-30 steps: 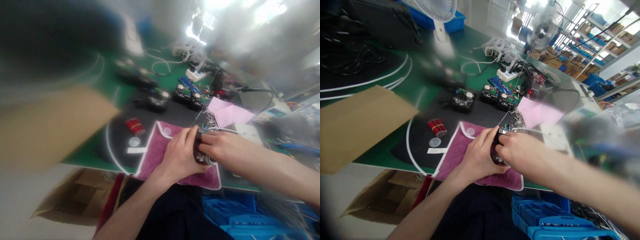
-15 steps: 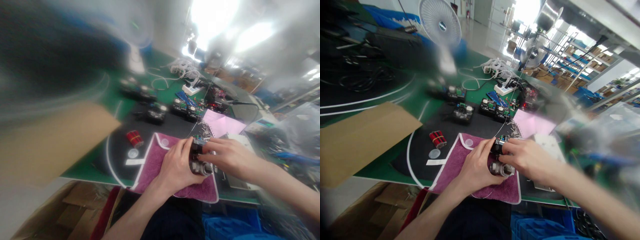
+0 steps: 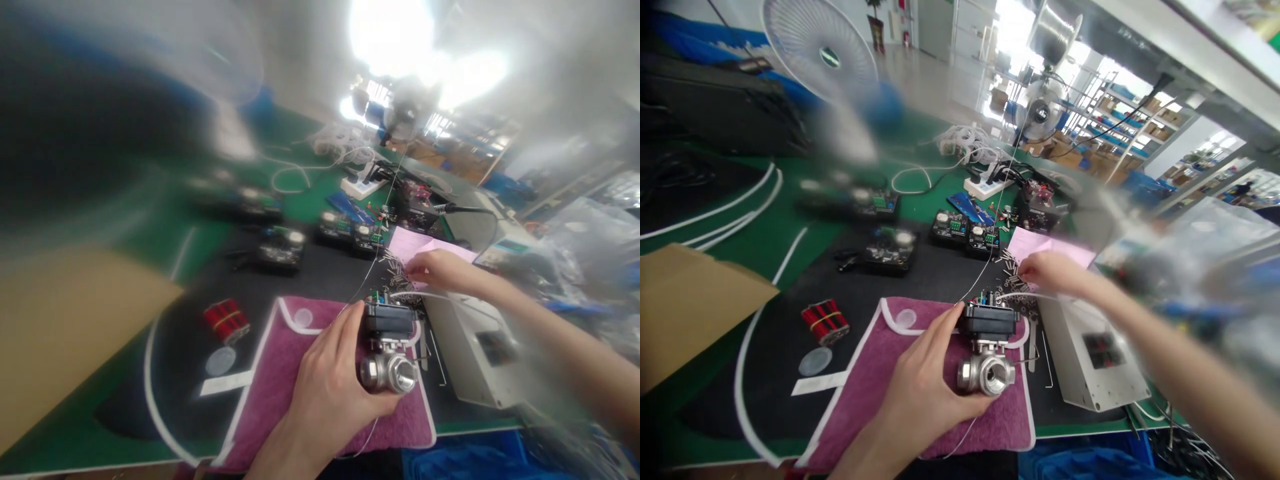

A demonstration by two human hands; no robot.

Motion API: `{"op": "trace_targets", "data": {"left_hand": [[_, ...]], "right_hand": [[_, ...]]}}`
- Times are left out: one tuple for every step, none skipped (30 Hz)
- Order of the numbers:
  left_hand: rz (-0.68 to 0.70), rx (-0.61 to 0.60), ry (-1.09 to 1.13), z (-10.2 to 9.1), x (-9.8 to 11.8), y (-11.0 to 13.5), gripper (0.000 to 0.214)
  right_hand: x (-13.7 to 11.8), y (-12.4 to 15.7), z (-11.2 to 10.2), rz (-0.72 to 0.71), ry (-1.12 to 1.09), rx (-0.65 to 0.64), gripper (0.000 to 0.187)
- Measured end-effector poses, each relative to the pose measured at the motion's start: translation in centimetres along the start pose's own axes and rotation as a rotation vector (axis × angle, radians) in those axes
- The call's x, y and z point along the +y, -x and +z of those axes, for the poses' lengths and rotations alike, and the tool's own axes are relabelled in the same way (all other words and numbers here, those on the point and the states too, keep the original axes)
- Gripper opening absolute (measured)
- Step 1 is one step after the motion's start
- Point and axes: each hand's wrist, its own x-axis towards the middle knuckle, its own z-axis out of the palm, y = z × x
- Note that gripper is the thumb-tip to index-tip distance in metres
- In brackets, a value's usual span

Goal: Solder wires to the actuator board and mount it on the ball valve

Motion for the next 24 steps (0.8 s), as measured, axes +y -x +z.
{"op": "trace_targets", "data": {"left_hand": [[0.009,0.001,0.0,0.0,0.0,0.0,0.119],[0.019,0.003,-0.002,0.0,0.0,0.0,0.119],[0.026,0.008,-0.006,0.0,-0.1,0.0,0.118],[0.032,0.013,-0.011,0.0,-0.1,0.0,0.118],[0.037,0.018,-0.016,0.0,-0.1,0.0,0.117],[0.042,0.022,-0.02,0.0,-0.1,0.0,0.117],[0.048,0.024,-0.022,0.0,-0.1,0.0,0.118],[0.054,0.026,-0.024,0.0,-0.2,-0.1,0.118],[0.057,0.026,-0.025,0.0,-0.2,-0.1,0.119],[0.058,0.023,-0.025,0.0,-0.2,-0.1,0.119],[0.056,0.02,-0.026,0.0,-0.2,-0.1,0.119],[0.054,0.016,-0.026,0.0,-0.2,-0.1,0.12],[0.051,0.012,-0.027,0.0,-0.2,-0.1,0.12],[0.048,0.009,-0.027,0.0,-0.2,-0.1,0.121],[0.047,0.008,-0.026,-0.1,-0.2,-0.1,0.12],[0.044,0.007,-0.026,-0.1,-0.2,-0.1,0.12],[0.041,0.005,-0.027,-0.1,-0.1,-0.1,0.119],[0.04,0.003,-0.028,-0.1,-0.1,-0.1,0.119],[0.04,0.001,-0.029,-0.1,-0.1,-0.1,0.119],[0.042,-0.001,-0.029,-0.2,-0.1,-0.1,0.119],[0.045,-0.001,-0.031,-0.2,-0.1,0.0,0.12],[0.048,0.001,-0.031,-0.2,-0.1,0.0,0.119],[0.051,0.003,-0.032,-0.2,-0.1,0.0,0.119],[0.052,0.006,-0.033,-0.1,-0.1,0.1,0.119]], "right_hand": [[-0.1,-0.5,0.5,0.006,0.011,-0.02,0.015],[-0.2,-0.9,0.9,0.015,0.021,-0.034,0.015],[-0.2,-1.2,1.2,0.023,0.029,-0.045,0.014],[-0.3,-1.4,1.4,0.03,0.036,-0.053,0.013],[-0.4,-1.6,1.5,0.037,0.044,-0.057,0.013],[-0.5,-1.7,1.6,0.044,0.054,-0.058,0.012],[-0.6,-1.7,1.6,0.049,0.067,-0.058,0.012],[-0.8,-1.7,1.6,0.052,0.079,-0.059,0.012],[-0.9,-1.7,1.6,0.051,0.09,-0.062,0.012],[-1.0,-1.7,1.6,0.049,0.098,-0.068,0.012],[-1.1,-1.7,1.7,0.046,0.105,-0.075,0.013],[-1.2,-1.7,1.8,0.047,0.111,-0.081,0.014],[-1.2,-1.7,1.9,0.05,0.117,-0.086,0.014],[-1.2,-1.7,2.0,0.053,0.122,-0.09,0.015],[-1.1,-1.7,2.1,0.054,0.123,-0.093,0.015],[-1.1,-1.7,2.2,0.051,0.122,-0.094,0.016],[-1.1,-1.8,2.2,0.043,0.118,-0.093,0.016],[-1.1,-1.8,2.3,0.033,0.112,-0.092,0.017],[-1.1,-1.8,2.3,0.022,0.107,-0.091,0.017],[-1.1,-1.7,2.3,0.014,0.103,-0.089,0.018],[-1.1,-1.7,2.3,0.008,0.1,-0.087,0.018],[-1.2,-1.7,2.3,0.004,0.1,-0.085,0.019],[-1.2,-1.6,2.4,0.002,0.099,-0.082,0.019],[-1.3,-1.6,2.4,0.0,0.099,-0.078,0.02]]}}
